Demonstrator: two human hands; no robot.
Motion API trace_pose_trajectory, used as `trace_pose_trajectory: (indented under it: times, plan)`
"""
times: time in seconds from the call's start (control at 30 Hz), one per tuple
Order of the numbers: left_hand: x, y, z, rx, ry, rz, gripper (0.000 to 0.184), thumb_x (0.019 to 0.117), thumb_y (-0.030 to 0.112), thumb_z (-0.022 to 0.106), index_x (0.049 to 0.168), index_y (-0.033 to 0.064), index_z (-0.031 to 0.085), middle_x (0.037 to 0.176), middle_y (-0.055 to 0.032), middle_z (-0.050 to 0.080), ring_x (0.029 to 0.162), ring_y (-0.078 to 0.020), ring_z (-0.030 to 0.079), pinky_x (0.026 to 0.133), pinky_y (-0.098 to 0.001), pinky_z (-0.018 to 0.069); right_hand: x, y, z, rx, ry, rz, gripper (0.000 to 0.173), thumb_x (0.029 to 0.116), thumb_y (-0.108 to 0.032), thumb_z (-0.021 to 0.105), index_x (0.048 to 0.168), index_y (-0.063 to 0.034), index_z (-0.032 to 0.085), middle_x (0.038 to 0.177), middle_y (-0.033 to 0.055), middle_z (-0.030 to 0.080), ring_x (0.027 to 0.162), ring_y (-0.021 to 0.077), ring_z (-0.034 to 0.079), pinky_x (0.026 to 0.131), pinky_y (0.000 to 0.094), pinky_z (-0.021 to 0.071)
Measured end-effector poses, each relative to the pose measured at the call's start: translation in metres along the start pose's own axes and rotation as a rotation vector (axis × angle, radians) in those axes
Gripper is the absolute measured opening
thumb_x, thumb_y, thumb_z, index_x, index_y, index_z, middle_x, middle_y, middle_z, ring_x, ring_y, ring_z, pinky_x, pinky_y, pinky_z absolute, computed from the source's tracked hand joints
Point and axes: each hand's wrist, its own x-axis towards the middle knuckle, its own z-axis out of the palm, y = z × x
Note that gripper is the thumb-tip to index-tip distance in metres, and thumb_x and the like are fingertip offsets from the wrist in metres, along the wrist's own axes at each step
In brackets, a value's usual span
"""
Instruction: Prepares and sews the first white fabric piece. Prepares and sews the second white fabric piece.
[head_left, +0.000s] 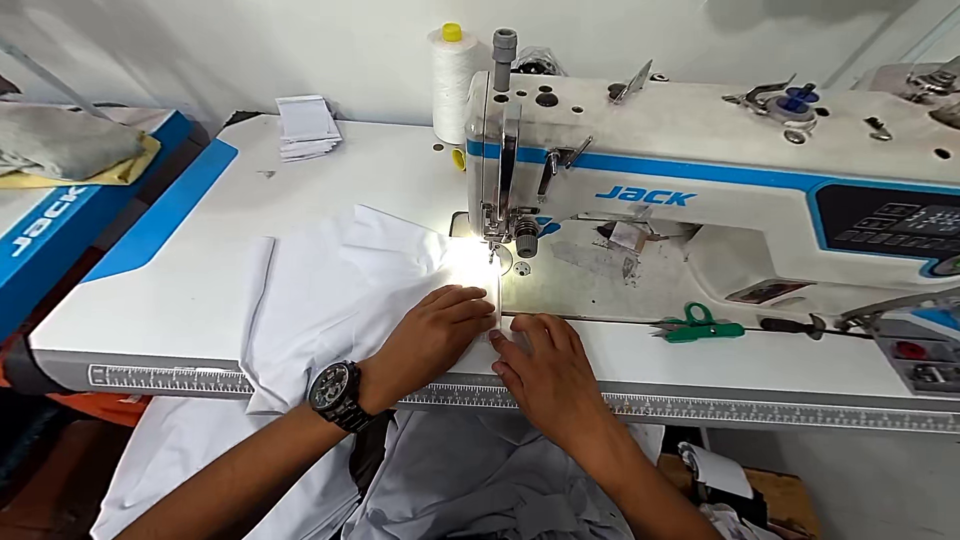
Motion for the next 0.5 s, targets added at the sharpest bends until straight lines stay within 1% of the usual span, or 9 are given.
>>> trace_pose_trajectory:
  times: [0.07, 0.13, 0.2, 0.27, 0.33, 0.4, 0.5]
  plan:
    - [-0.001, -0.006, -0.003, -0.031, -0.047, 0.060, 0.026, 0.1018, 0.009, 0.053, 0.111, 0.0086, 0.078, 0.127, -0.0050, 0.072, 0.130, -0.0230, 0.061, 0.115, -0.0416, 0.0453, -0.002, -0.001, -0.001, 0.013, -0.006, 0.017, 0.040, 0.1048, -0.048, 0.047, 0.130, -0.0281, 0.071, 0.125, 0.0050, 0.063, 0.126, 0.0294, 0.054, 0.109, 0.0529, 0.0411]
    - [-0.002, -0.015, -0.008, -0.073, -0.115, 0.125, 0.028, 0.1020, 0.010, 0.053, 0.116, 0.0090, 0.077, 0.134, -0.0052, 0.069, 0.134, -0.0218, 0.059, 0.116, -0.0402, 0.0447, -0.002, -0.001, -0.002, 0.026, -0.008, 0.019, 0.039, 0.1046, -0.047, 0.048, 0.130, -0.0278, 0.071, 0.125, 0.0038, 0.063, 0.126, 0.0284, 0.054, 0.109, 0.0516, 0.0415]
    - [-0.003, -0.024, -0.012, -0.137, -0.154, 0.164, 0.029, 0.1033, 0.012, 0.053, 0.119, 0.0089, 0.077, 0.134, -0.0048, 0.069, 0.135, -0.0203, 0.057, 0.117, -0.0368, 0.0436, -0.002, 0.001, -0.001, 0.037, -0.005, 0.013, 0.040, 0.1046, -0.047, 0.048, 0.130, -0.0277, 0.071, 0.125, 0.0035, 0.064, 0.126, 0.0286, 0.054, 0.108, 0.0511, 0.0422]
    - [-0.004, -0.028, -0.012, -0.183, -0.163, 0.167, 0.030, 0.1050, 0.016, 0.052, 0.120, 0.0098, 0.077, 0.134, -0.0036, 0.069, 0.136, -0.0190, 0.056, 0.118, -0.0355, 0.0423, -0.003, 0.003, -0.002, 0.056, -0.004, 0.006, 0.039, 0.1045, -0.046, 0.048, 0.130, -0.0276, 0.071, 0.125, 0.0031, 0.064, 0.126, 0.0287, 0.054, 0.108, 0.0508, 0.0424]
    - [-0.006, -0.027, -0.010, -0.188, -0.154, 0.170, 0.030, 0.1058, 0.019, 0.052, 0.119, 0.0112, 0.077, 0.135, -0.0025, 0.069, 0.137, -0.0190, 0.056, 0.119, -0.0370, 0.0414, -0.004, 0.005, -0.002, 0.083, 0.000, -0.005, 0.037, 0.1043, -0.045, 0.049, 0.129, -0.0286, 0.072, 0.125, 0.0014, 0.065, 0.127, 0.0273, 0.054, 0.108, 0.0504, 0.0417]
    - [-0.007, -0.026, -0.009, -0.185, -0.161, 0.174, 0.030, 0.1061, 0.020, 0.052, 0.121, 0.0126, 0.077, 0.137, -0.0013, 0.068, 0.139, -0.0191, 0.054, 0.120, -0.0388, 0.0399, -0.005, 0.007, -0.002, 0.103, 0.010, -0.013, 0.035, 0.1046, -0.044, 0.049, 0.126, -0.0288, 0.073, 0.126, -0.0011, 0.065, 0.128, 0.0247, 0.054, 0.110, 0.0490, 0.0409]
    - [-0.008, -0.025, -0.009, -0.171, -0.170, 0.179, 0.031, 0.1059, 0.021, 0.050, 0.123, 0.0142, 0.076, 0.138, -0.0007, 0.067, 0.140, -0.0192, 0.053, 0.120, -0.0402, 0.0395, -0.006, 0.007, -0.001, 0.145, 0.035, 0.018, 0.033, 0.1037, -0.043, 0.052, 0.121, -0.0240, 0.074, 0.127, -0.0045, 0.066, 0.128, 0.0205, 0.055, 0.112, 0.0469, 0.0408]
